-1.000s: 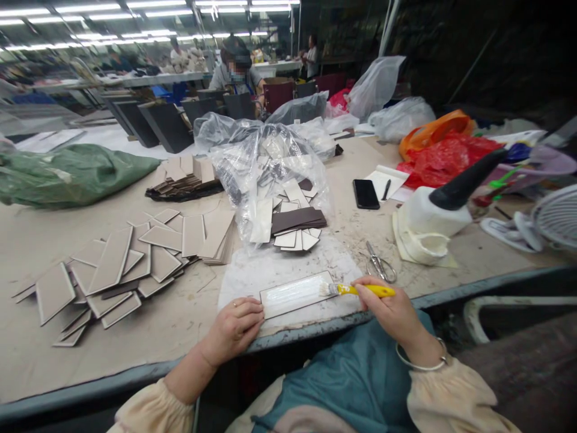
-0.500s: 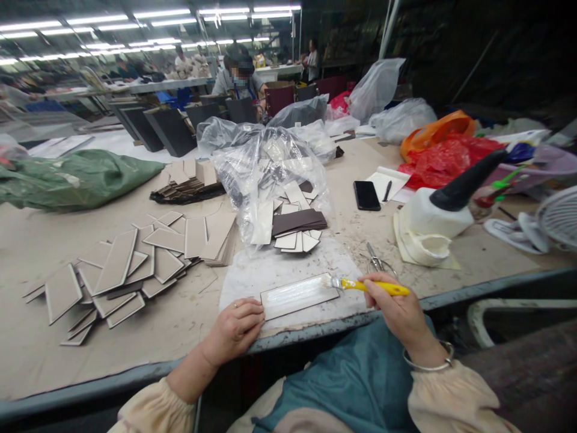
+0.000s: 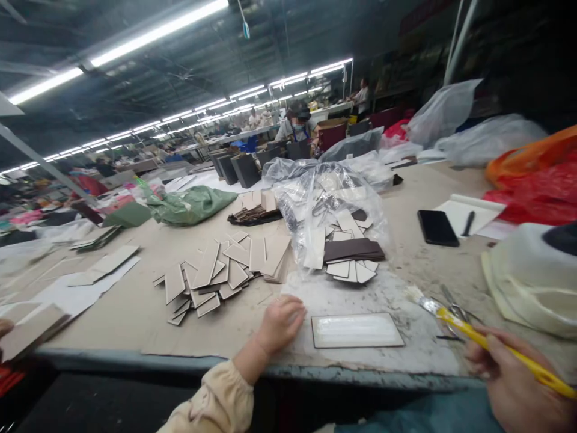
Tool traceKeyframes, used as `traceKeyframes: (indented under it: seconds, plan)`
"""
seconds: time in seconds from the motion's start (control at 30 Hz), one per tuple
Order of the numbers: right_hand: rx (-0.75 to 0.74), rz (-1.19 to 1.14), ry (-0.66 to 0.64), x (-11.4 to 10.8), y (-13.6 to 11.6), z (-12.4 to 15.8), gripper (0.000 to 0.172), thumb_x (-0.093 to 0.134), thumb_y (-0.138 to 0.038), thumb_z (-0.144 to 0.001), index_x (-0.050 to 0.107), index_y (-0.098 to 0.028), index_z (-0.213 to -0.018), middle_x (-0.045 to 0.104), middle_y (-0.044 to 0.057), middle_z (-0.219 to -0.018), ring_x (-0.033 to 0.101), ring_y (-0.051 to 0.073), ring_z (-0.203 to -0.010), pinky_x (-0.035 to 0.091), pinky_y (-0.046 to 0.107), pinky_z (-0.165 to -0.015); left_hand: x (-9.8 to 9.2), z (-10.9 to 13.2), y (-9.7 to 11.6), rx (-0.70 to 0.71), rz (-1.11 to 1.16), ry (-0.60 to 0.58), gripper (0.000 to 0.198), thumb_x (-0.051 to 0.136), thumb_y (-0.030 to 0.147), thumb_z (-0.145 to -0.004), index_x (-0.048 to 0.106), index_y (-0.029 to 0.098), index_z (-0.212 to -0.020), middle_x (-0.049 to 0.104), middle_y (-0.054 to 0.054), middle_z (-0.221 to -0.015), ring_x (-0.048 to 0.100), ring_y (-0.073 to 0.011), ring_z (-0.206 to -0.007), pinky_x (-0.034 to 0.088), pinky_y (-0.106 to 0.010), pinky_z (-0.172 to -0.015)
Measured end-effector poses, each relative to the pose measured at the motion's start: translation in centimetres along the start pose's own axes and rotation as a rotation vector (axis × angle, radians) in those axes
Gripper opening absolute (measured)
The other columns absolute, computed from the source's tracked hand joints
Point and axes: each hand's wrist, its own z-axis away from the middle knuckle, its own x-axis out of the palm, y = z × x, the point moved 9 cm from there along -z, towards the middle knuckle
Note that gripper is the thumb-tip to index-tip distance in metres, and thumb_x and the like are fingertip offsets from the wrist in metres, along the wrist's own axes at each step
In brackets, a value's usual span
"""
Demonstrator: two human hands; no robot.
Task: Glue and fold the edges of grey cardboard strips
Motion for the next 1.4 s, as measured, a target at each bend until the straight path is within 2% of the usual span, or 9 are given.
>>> traceKeyframes:
  seconds: [0.13,0.23,0.57,0.7,0.8,0.9,1.07,1.23,1.4]
  plan:
    - [0.055,0.066,-0.026,0.8,0.2,0.4,0.030,0.052,-0.051,-0.080,0.061,-0.026,-0.092,0.058,0.001,-0.069,0.050,0.017,-0.057,0.044,0.031,-0.051,-2.3,-4.3,-7.8,-0.450,-0.451,-0.100,0.037,0.052,0.036,-0.085,0.055,0.019,-0.118,0.059,-0.010,-0.121,0.053,-0.0223,-0.114,0.040,-0.034,-0.098]
    - [0.025,0.165,-0.065,1.2,0.6,0.5,0.034,0.051,-0.055,-0.079,0.062,-0.026,-0.094,0.060,0.000,-0.069,0.053,0.017,-0.058,0.046,0.030,-0.054,-3.1,-6.5,-11.4,-0.585,-0.535,-0.210,0.047,0.055,0.040,-0.080,0.055,0.014,-0.119,0.064,-0.016,-0.111,0.059,-0.0294,-0.105,0.045,-0.040,-0.089]
    - [-0.073,0.176,-0.066,1.1,0.2,0.5,0.035,0.051,-0.054,-0.081,0.062,-0.025,-0.094,0.061,0.000,-0.065,0.055,0.016,-0.055,0.049,0.027,-0.050,-3.5,-7.1,-12.9,-0.625,-0.568,-0.197,0.040,0.051,0.036,-0.081,0.059,0.015,-0.114,0.068,-0.016,-0.101,0.063,-0.0286,-0.098,0.047,-0.037,-0.082]
    - [-0.144,0.118,-0.075,1.4,-0.6,0.8,0.029,0.051,-0.047,-0.084,0.061,-0.025,-0.101,0.063,0.000,-0.072,0.056,0.014,-0.055,0.050,0.026,-0.051,-5.6,-6.1,-11.2,-0.569,-0.556,-0.062,0.040,0.046,0.035,-0.086,0.054,0.014,-0.119,0.066,-0.014,-0.109,0.062,-0.0249,-0.101,0.047,-0.035,-0.087]
    - [-0.235,0.045,-0.070,1.8,-1.4,1.1,0.024,0.053,-0.040,-0.086,0.060,-0.025,-0.103,0.066,0.002,-0.080,0.059,0.013,-0.057,0.053,0.027,-0.055,-5.8,-4.8,-5.6,-0.212,-0.378,0.123,0.035,0.052,0.033,-0.084,0.055,0.017,-0.115,0.064,-0.011,-0.112,0.061,-0.0223,-0.104,0.048,-0.034,-0.091]
    - [-0.295,0.007,-0.120,2.7,-2.1,1.3,0.016,0.053,-0.034,-0.087,0.060,-0.024,-0.098,0.068,0.003,-0.084,0.065,0.015,-0.065,0.057,0.029,-0.063,-3.5,-2.3,1.7,0.195,-0.145,0.129,0.032,0.057,0.024,-0.082,0.054,0.018,-0.113,0.060,-0.012,-0.120,0.056,-0.0230,-0.112,0.042,-0.042,-0.102]
    - [-0.300,-0.041,-0.231,4.1,-2.6,1.5,0.016,0.063,-0.032,-0.081,0.053,-0.024,-0.090,0.068,0.004,-0.098,0.068,0.019,-0.081,0.058,0.033,-0.071,2.0,0.1,8.5,0.390,0.059,-0.074,0.027,0.057,0.016,-0.081,0.051,0.016,-0.107,0.059,-0.015,-0.118,0.054,-0.0229,-0.115,0.036,-0.049,-0.107]
    - [-0.272,0.135,-0.137,3.4,-2.4,1.5,0.022,0.067,-0.037,-0.076,0.049,-0.024,-0.074,0.070,0.002,-0.086,0.069,0.020,-0.079,0.058,0.030,-0.067,4.3,-0.2,10.1,0.425,0.125,-0.150,0.029,0.055,0.017,-0.083,0.050,0.015,-0.111,0.060,-0.015,-0.118,0.053,-0.0228,-0.117,0.034,-0.051,-0.108]
    - [-0.106,0.069,-0.061,2.5,-0.8,1.0,0.030,0.069,-0.042,-0.073,0.048,-0.021,-0.074,0.068,0.003,-0.088,0.066,0.016,-0.060,0.057,0.027,-0.053,2.5,-0.5,7.6,0.335,0.130,-0.048,0.038,0.056,0.019,-0.083,0.050,0.018,-0.121,0.059,-0.014,-0.119,0.054,-0.0243,-0.114,0.040,-0.050,-0.102]
